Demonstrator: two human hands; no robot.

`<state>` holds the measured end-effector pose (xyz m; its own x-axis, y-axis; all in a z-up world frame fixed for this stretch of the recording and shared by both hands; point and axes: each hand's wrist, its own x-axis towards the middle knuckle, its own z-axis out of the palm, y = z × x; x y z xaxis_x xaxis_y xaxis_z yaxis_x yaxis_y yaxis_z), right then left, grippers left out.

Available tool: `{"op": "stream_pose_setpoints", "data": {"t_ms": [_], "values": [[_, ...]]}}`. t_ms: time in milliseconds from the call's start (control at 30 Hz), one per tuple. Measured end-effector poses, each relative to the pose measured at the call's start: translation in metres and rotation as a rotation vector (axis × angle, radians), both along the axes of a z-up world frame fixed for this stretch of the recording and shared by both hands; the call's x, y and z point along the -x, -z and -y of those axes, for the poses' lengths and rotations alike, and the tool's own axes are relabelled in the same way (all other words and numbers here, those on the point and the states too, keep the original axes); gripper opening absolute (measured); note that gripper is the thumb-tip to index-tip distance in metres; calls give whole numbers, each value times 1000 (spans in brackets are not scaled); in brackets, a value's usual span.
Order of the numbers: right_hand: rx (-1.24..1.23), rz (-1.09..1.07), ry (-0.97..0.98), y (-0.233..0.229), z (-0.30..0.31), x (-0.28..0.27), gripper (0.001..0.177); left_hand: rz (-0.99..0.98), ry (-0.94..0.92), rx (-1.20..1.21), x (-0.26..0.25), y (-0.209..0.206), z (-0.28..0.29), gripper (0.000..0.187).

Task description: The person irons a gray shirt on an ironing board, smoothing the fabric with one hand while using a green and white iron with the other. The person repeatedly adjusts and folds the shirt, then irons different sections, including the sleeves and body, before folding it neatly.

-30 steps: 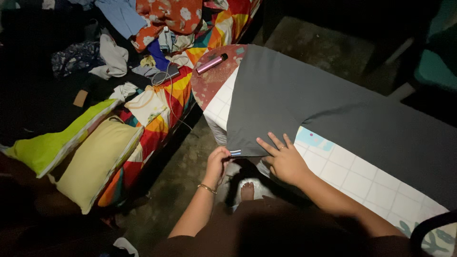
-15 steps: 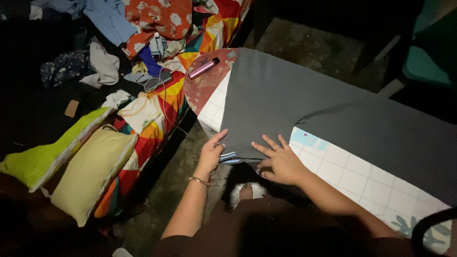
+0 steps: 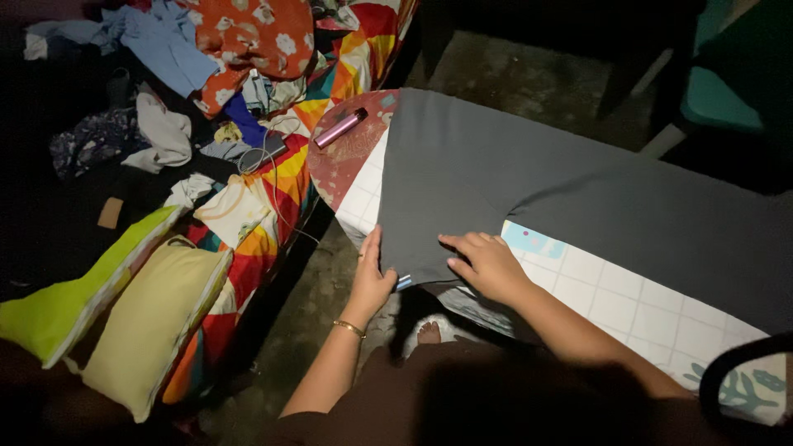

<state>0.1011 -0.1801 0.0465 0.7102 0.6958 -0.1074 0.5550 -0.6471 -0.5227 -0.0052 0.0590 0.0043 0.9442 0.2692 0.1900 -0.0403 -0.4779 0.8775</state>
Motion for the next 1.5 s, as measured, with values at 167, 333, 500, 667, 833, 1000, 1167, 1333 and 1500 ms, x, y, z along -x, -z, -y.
{"op": "stream_pose_setpoints", "data": {"t_ms": [167,333,500,667,833,1000,1167,1333,1500], "values": [[166,198,-108,-13,-17,1,55,-220,-11,-128,-19,-22,-21,66],[240,219,-146,-29,-20,12,67,-198,73,8,-93,-7,-62,54],[254,323,-192,-29,-23,23,79,-371,185,411,-177,9,-91,48],[34,491,-147,-12,-24,27,58,-433,175,699,-220,9,-96,46],[-56,536,-153,1,-20,24,49,-355,171,935,-233,6,-89,48],[-80,540,-138,2,-23,19,46,-294,81,923,-247,10,-92,55],[-48,408,-99,-5,-33,7,46,-144,167,719,-277,6,-99,59],[-55,371,-123,-13,-42,1,66,-242,146,737,-300,-11,-97,65],[-1,331,-9,-11,-55,-11,60,-196,136,624,-333,-16,-102,69]]}}
